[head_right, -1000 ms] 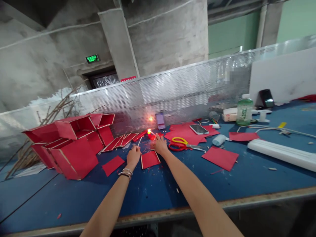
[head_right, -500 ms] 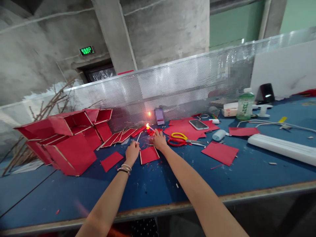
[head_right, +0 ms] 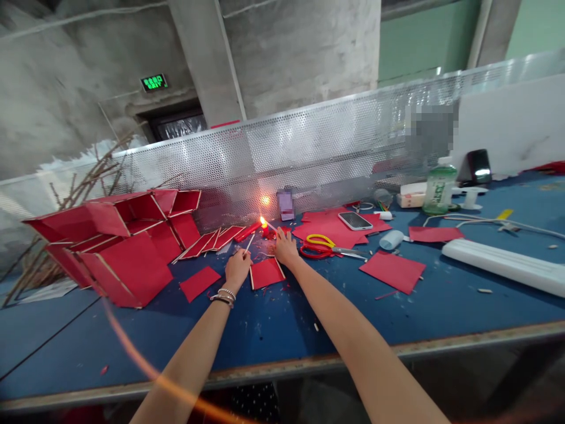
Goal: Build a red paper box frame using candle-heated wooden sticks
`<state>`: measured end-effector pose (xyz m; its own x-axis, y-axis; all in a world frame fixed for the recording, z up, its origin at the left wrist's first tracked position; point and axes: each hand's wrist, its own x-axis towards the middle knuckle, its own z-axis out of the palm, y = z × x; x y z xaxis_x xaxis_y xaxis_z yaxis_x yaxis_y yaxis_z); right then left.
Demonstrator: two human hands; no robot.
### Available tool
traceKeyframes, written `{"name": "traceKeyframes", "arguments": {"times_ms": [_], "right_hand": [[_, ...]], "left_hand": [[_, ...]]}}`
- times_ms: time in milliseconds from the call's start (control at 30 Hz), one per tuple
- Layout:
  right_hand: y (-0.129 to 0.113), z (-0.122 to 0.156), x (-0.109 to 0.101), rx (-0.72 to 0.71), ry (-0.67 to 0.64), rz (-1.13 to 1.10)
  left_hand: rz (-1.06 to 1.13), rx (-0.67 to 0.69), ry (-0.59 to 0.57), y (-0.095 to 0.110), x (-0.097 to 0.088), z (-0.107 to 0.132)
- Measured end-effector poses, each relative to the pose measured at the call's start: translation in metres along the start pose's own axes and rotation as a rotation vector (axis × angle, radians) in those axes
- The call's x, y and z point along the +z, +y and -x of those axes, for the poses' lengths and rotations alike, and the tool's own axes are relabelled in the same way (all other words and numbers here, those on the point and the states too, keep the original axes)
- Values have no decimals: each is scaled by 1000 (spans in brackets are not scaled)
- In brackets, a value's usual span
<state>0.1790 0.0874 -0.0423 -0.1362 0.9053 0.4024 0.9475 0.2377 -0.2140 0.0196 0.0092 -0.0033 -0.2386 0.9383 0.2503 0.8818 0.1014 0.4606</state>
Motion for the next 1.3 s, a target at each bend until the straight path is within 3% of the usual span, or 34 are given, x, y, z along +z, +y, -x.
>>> {"name": "traceKeyframes", "arguments": {"times_ms": [1300], "right_hand": [[2, -3, 4, -28, -5, -37]], "left_hand": [[-44, 3, 27, 4, 5, 6]]}}
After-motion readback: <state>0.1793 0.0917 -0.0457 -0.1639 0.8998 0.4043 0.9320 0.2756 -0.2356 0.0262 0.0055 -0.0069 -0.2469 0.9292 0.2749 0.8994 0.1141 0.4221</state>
